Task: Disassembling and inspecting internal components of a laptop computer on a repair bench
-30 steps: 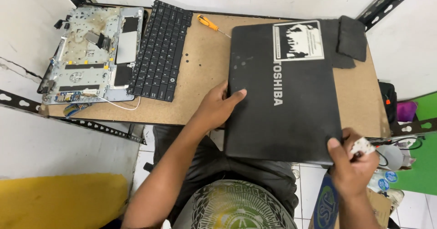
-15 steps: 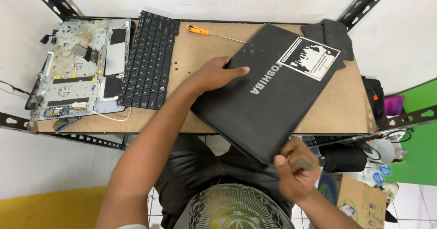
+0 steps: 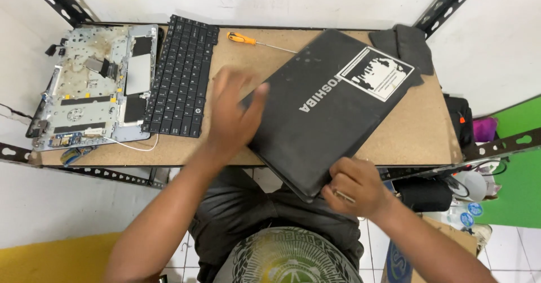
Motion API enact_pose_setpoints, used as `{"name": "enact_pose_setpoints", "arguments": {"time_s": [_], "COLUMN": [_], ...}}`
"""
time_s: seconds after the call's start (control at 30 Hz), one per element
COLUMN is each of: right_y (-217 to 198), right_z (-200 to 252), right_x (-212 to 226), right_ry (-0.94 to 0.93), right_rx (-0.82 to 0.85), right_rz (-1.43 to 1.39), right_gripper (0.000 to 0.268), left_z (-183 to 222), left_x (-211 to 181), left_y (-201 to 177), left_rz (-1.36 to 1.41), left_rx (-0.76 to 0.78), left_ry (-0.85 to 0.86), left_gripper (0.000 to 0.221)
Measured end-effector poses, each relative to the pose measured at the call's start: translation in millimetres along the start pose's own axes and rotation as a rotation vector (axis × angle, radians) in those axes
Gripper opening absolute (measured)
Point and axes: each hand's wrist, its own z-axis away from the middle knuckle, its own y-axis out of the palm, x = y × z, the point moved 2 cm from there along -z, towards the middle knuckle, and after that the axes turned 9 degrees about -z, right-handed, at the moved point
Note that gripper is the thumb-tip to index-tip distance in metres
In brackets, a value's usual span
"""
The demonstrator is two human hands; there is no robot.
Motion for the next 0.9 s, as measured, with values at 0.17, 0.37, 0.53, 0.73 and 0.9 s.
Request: {"name": "enact_pose_setpoints", "arguments": {"time_s": [0.17, 0.37, 0.53, 0.73, 0.9], "right_y": [-13.2, 8.2, 22.7, 10.7, 23.5], "right_z": [-67.6, -98.4, -96.6, -181.4, -237.9], "right_x": [25.1, 32.6, -3.4, -2.7, -32.8], "right_ry": [-0.04, -0.107, -0.141, 0.035, -0.006], "right_rx": [0.195, 0.371, 0.426, 0.323, 0.311], "right_rz": [0.118, 0.173, -0.004, -0.072, -0.016], "right_gripper": [0.028, 0.021, 0.033, 0.026, 0.064], "left_z": [90.8, 122.6, 129.9, 134.5, 137.0], "left_x": [-67.8, -55.5, -37.0, -36.2, -33.7], "left_y": [-34.4, -21.6, -14.2, -11.3, -14.7], "left_rz": [0.039, -0.162, -0.168, -0.165, -0.127], "left_rx": [0.102, 0.18, 0.164, 0.07, 0.186], "left_ry": [0.338, 0.311, 0.23, 0.236, 0.252], "left_gripper": [0.023, 0.044, 0.048, 0.052, 0.056]}}
